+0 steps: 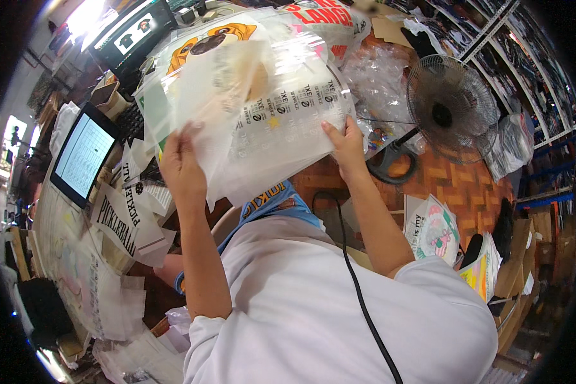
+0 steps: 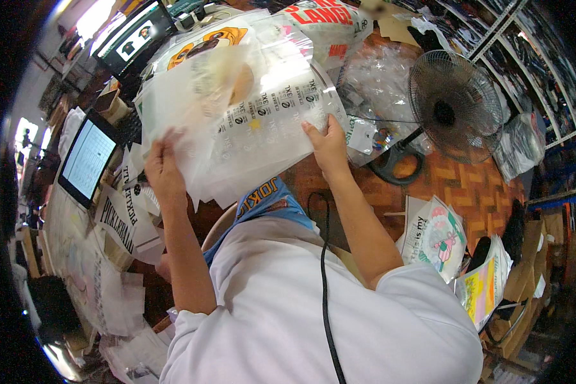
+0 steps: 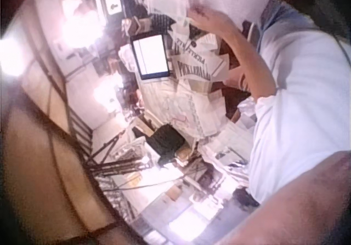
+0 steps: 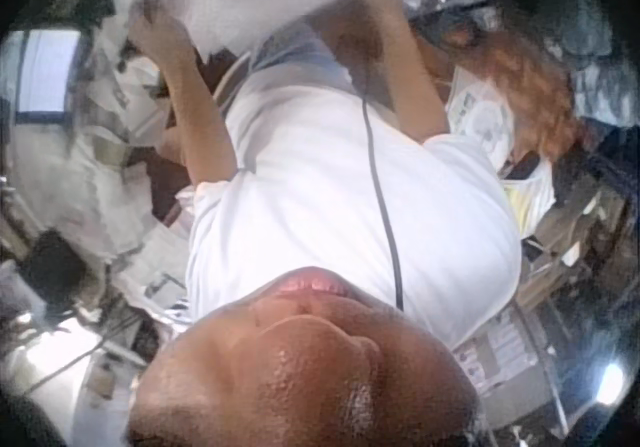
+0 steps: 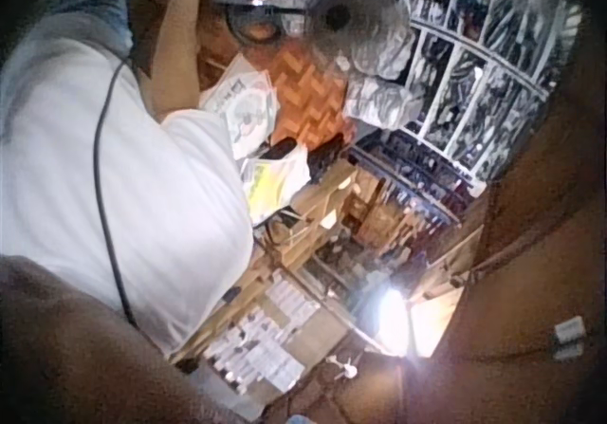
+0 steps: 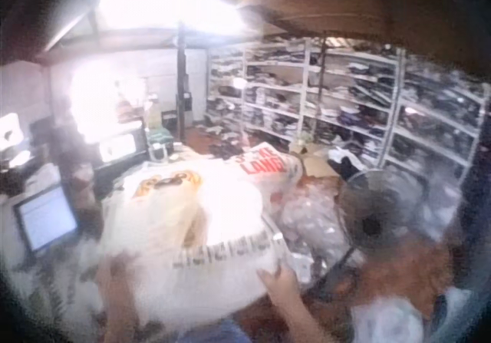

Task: The person sorts through and organizes several clear plastic-wrapped printing designs on a table, checking a digital tablet and using a computer keyboard and mouse.

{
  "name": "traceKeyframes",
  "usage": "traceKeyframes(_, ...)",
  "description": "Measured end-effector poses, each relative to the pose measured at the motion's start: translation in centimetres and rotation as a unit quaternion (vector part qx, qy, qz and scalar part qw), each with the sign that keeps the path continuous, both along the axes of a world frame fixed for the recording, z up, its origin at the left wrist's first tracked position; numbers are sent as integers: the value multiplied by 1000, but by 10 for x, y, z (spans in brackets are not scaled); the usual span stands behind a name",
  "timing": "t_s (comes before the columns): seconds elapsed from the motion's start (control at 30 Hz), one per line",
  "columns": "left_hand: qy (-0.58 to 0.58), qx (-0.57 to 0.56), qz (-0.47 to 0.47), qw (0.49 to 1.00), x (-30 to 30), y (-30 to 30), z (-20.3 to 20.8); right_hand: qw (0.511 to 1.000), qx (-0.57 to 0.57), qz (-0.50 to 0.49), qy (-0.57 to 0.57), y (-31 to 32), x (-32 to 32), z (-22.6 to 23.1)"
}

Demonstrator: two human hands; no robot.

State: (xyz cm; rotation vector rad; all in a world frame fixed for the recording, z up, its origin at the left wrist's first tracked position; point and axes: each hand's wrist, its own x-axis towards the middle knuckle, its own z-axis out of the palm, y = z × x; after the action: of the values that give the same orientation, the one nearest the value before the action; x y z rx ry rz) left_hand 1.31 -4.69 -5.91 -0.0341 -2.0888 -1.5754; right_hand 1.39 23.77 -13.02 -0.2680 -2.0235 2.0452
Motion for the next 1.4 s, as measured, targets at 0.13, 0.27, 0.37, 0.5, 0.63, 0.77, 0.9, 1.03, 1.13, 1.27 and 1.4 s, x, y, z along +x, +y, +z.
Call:
traceKeyframes(0.13, 61, 127, 61, 988, 8, -12, 3, 983, 158, -88, 42, 9, 2, -1)
traceKeyframes(0.27, 87, 164, 99, 978, 15, -15, 7, 982, 145, -123, 15, 4, 14, 1)
traceKeyframes(0.37, 89, 178, 86, 976, 19, -8, 9, 974, 214, -63, -28, 15, 15, 7)
traceKeyframes(0.5, 87, 129, 55, 986, 21, 2, -3, 887, 419, -124, 153, 14, 22, 16)
traceKeyframes(0.63, 59, -53, -21, 997, 25, 16, -16, 909, 354, -93, 199, -5, 18, 62)
traceKeyframes(0.77, 122, -144, -117, 975, 30, 44, -7, 926, 319, -27, 198, -58, -2, 105)
traceKeyframes(0.9, 135, -215, -139, 957, 29, 56, -3, 895, 356, -21, 270, -83, -8, 132)
traceKeyframes(1.03, 50, -187, -98, 976, 31, 47, -20, 899, 368, 15, 239, -86, 2, 144)
traceKeyframes(1.13, 116, -101, -98, 983, 27, 52, -23, 883, 368, 12, 292, -89, 2, 138)
traceKeyframes(1.27, 183, -61, -143, 971, 34, 66, -3, 893, 304, 30, 331, -111, 9, 136)
traceKeyframes(1.4, 108, -102, -158, 976, 35, 56, -25, 899, 291, 93, 312, -120, 11, 142)
